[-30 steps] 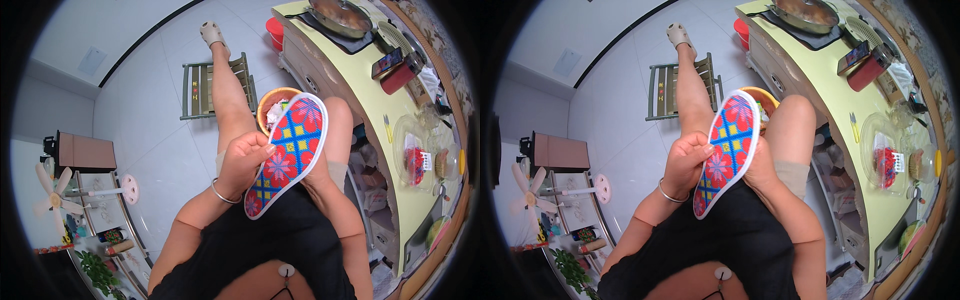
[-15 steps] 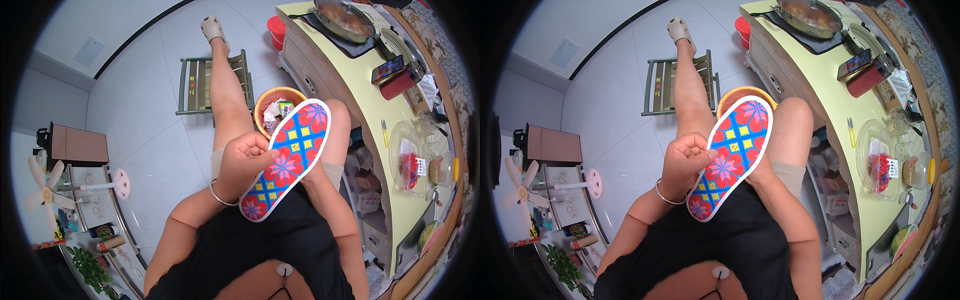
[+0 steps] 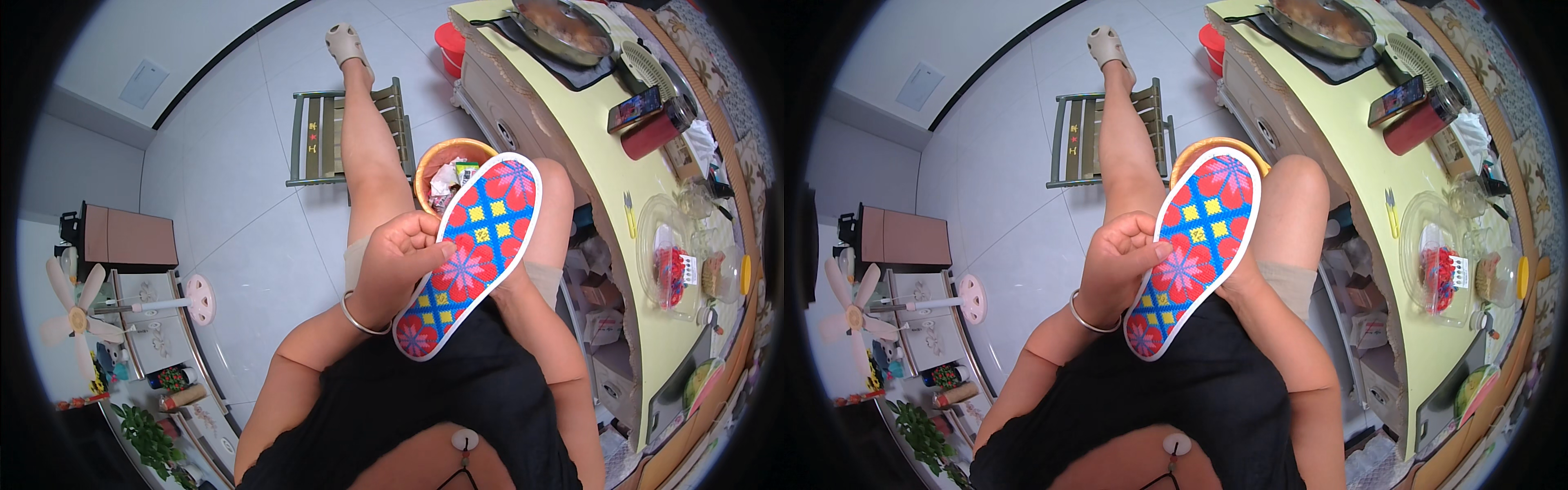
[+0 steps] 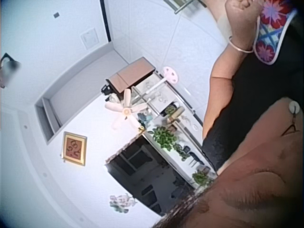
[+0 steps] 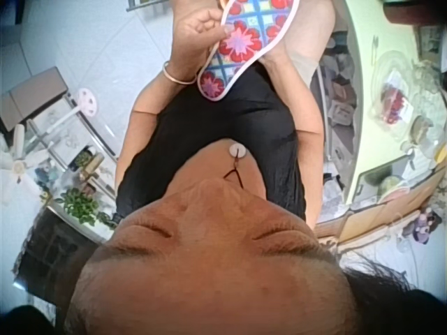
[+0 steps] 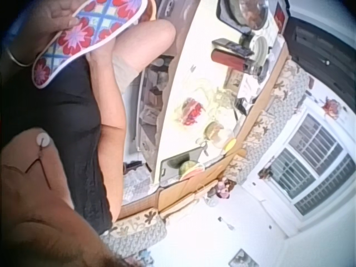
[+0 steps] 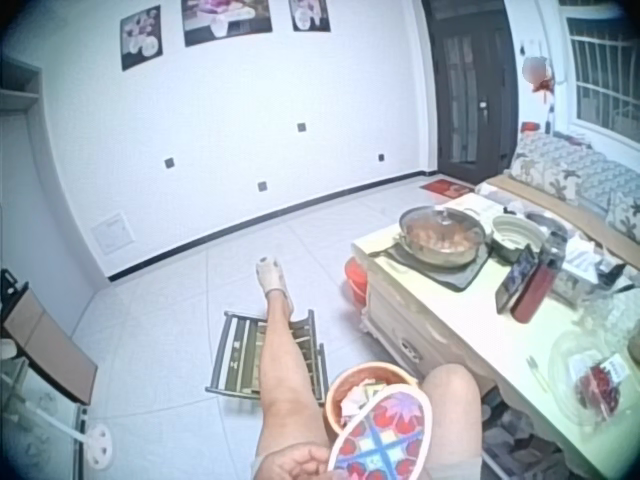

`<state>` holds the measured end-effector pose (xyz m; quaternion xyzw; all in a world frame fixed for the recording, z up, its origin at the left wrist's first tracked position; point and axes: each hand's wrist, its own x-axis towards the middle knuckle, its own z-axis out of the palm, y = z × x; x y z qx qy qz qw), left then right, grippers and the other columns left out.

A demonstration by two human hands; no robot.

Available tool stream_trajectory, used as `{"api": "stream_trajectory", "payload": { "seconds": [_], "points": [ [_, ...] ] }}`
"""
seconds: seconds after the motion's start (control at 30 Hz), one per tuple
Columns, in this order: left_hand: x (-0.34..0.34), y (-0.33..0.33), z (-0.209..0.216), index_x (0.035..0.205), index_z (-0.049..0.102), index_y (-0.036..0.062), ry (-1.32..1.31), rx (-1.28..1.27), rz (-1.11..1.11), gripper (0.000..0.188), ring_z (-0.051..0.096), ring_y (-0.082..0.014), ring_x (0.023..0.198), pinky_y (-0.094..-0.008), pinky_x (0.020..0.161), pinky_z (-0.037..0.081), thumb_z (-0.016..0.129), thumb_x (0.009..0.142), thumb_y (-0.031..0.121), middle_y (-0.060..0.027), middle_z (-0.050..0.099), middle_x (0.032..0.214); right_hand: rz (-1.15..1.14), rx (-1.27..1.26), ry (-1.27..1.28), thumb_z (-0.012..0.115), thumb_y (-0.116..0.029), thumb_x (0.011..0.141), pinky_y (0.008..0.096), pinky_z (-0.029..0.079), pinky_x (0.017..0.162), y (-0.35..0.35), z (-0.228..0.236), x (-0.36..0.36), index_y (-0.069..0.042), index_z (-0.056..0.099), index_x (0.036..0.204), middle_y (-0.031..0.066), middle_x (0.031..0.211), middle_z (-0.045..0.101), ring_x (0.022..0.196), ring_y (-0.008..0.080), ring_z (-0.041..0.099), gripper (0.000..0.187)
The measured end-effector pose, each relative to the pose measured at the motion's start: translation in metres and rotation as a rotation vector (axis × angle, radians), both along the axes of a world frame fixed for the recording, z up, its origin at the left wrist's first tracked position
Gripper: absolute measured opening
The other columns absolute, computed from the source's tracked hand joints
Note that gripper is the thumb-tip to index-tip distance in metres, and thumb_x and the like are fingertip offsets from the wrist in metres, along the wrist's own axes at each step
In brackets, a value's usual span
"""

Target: The person is sewing a colorful patterned footwear insole by hand using a needle and red thread, repeatedly pulling the thread through the material.

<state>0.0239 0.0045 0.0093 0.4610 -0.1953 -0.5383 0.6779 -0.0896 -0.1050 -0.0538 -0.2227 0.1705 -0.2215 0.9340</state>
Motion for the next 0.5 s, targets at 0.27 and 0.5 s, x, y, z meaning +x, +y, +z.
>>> {"api": "stream_trajectory", "payload": {
  "seconds": [0.27,0.5],
  "points": [
    [0.002,-0.005,-0.008,0.100,0.054,-0.0049,0.222,-0.077,-0.038,0.014,0.063,-0.0141,0.085,-0.0265,0.080,0.051,0.054,0.089,0.003,-0.0130,0.065,0.096,-0.071,0.058,-0.039,0.065,-0.015,0.085,0.0333,0.056,0.078,-0.001,0.009,0.002,0.000,0.050,0.117,0.0110,0.106,0.061,0.093,0.0193,0.063,0.039],
    [0.001,-0.003,-0.010,0.101,0.054,-0.0053,0.256,-0.075,-0.034,0.014,0.063,-0.0154,0.089,-0.0276,0.084,0.050,0.054,0.088,0.001,-0.0141,0.065,0.098,-0.072,0.032,-0.039,0.066,-0.010,0.083,0.0349,0.055,0.081,-0.001,-0.005,-0.004,0.001,0.048,0.119,0.0122,0.108,0.061,0.094,0.0204,0.063,0.042]
  ]
}}
